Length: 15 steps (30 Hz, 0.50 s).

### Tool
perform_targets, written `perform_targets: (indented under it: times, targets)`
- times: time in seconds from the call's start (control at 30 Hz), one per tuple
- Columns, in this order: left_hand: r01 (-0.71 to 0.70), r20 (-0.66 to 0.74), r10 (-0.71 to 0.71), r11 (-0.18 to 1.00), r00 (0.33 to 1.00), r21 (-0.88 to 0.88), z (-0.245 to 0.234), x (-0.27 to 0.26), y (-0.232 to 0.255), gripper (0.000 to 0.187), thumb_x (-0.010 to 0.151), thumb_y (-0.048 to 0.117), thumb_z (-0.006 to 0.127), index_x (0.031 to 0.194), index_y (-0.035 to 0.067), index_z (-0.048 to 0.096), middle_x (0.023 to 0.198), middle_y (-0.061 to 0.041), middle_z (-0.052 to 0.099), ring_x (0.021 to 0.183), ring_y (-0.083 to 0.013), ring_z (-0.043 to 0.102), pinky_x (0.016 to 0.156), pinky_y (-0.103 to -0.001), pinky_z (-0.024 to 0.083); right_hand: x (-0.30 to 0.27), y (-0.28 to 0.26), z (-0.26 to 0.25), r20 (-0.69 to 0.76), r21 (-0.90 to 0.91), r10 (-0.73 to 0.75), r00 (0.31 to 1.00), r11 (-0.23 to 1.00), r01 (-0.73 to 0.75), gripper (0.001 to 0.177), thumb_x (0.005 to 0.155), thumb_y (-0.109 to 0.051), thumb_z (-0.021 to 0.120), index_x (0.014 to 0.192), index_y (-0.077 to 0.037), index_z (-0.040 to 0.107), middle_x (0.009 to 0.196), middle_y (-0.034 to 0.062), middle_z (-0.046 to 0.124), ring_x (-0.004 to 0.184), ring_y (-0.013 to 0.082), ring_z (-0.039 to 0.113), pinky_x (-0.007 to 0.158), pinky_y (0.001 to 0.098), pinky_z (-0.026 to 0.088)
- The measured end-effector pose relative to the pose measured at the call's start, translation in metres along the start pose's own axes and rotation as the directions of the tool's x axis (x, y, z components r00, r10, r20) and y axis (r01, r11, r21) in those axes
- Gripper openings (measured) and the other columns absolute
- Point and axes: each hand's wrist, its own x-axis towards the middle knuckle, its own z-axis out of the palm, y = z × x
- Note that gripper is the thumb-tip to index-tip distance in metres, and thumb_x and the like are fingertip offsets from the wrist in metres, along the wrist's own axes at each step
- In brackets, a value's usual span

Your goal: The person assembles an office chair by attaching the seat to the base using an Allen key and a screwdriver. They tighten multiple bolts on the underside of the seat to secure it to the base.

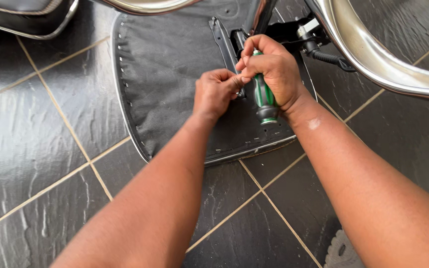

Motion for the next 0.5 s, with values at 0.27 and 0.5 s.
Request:
perform_targets:
  times: [0.27, 0.5]
  targets:
    - [-0.126, -0.247, -0.090, 0.667, 0.965, -0.734, 0.039, -0.057, 0.004, 0.046, 0.097, 0.040, 0.052, 0.120, 0.003, 0.068, 0.112, -0.007, 0.074, 0.104, -0.0124, 0.070, 0.090, -0.027, 0.054, -0.002, 0.004, 0.005, -0.064, -0.023, -0.067, 0.996, 0.998, 0.066, 0.020, 0.078, -0.002, 0.058, 0.098, -0.005, 0.062, 0.093, 0.0048, 0.064, 0.089, 0.0128, 0.063, 0.085, 0.0256, 0.052]
    - [-0.312, -0.494, -0.141, 0.619, 0.858, -0.720, 0.099, -0.095, 0.080, 0.051, 0.105, 0.045, 0.052, 0.123, -0.002, 0.062, 0.117, -0.010, 0.067, 0.108, -0.0163, 0.063, 0.095, -0.031, 0.052, 0.004, 0.012, -0.003, 0.097, -0.335, -0.339, 0.936, 0.874, 0.351, 0.010, 0.092, -0.006, 0.062, 0.102, -0.003, 0.063, 0.100, 0.0035, 0.064, 0.095, 0.0110, 0.068, 0.084, 0.0255, 0.057]
